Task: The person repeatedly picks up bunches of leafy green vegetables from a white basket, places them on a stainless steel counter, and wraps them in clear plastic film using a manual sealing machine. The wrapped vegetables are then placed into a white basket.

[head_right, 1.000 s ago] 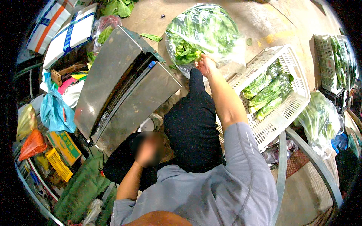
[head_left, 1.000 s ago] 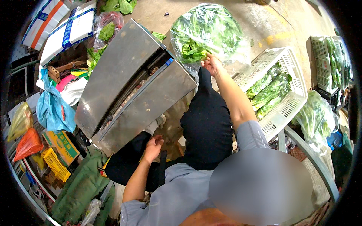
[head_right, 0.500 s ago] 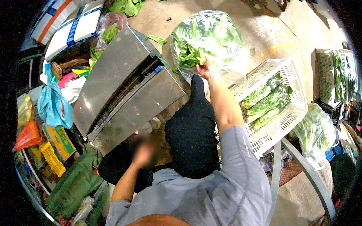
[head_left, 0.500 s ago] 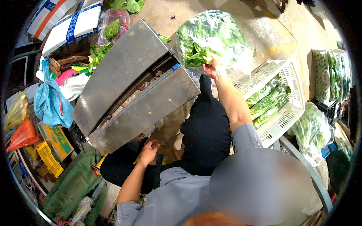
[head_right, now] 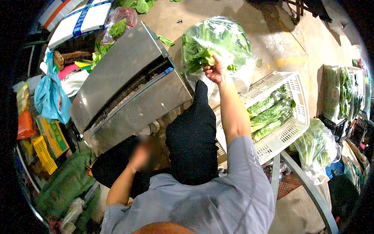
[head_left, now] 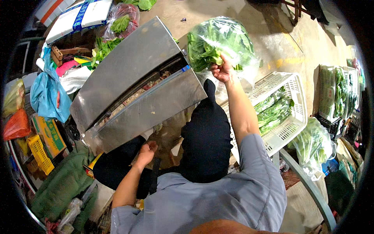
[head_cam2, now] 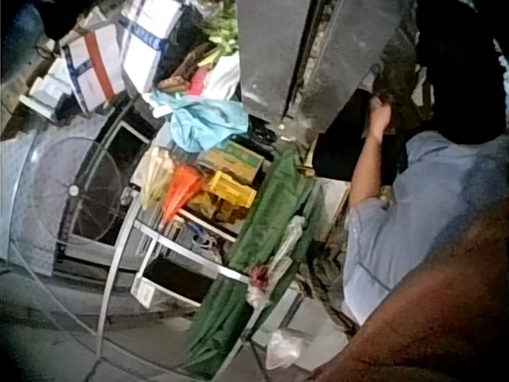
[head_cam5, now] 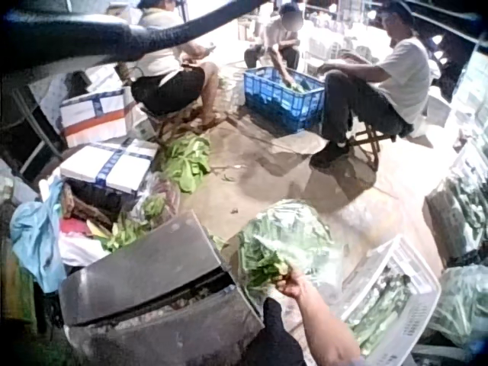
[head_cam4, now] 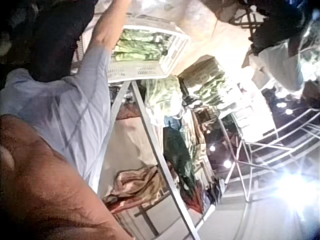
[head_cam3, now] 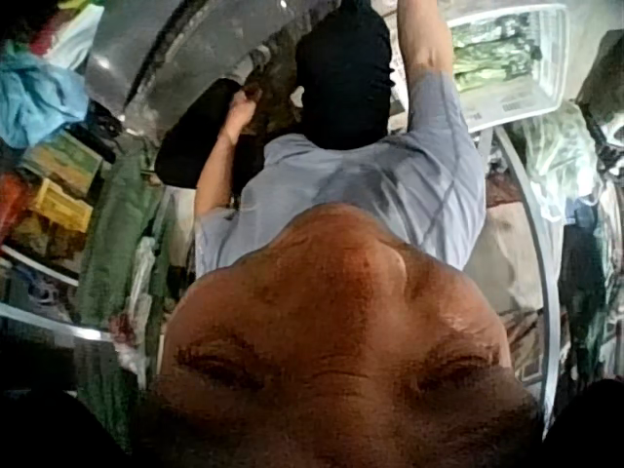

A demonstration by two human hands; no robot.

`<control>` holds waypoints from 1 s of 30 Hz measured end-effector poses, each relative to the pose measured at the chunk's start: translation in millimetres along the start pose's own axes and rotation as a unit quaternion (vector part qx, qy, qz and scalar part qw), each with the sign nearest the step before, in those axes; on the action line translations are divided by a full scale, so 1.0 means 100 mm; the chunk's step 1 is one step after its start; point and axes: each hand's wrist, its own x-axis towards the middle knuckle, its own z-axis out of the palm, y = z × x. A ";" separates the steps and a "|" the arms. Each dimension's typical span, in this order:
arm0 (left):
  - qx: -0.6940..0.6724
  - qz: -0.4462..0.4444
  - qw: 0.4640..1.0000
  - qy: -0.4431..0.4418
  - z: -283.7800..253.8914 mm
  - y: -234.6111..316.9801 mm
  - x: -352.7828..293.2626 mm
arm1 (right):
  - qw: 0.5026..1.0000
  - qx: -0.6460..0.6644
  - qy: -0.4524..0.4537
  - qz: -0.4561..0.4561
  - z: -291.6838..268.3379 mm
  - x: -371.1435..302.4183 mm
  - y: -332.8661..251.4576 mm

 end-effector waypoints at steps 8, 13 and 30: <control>0.082 -0.008 0.997 -0.006 0.09 -0.10 0.01 | 0.998 0.036 -0.005 -0.047 0.12 -1.06 0.31; 0.080 0.011 0.996 0.034 -0.02 0.28 -0.07 | 0.999 0.037 0.001 -0.031 -0.04 -1.85 0.64; -0.123 0.478 0.869 0.039 0.03 2.99 -1.52 | 0.881 -0.185 0.180 -0.396 1.13 -4.36 2.40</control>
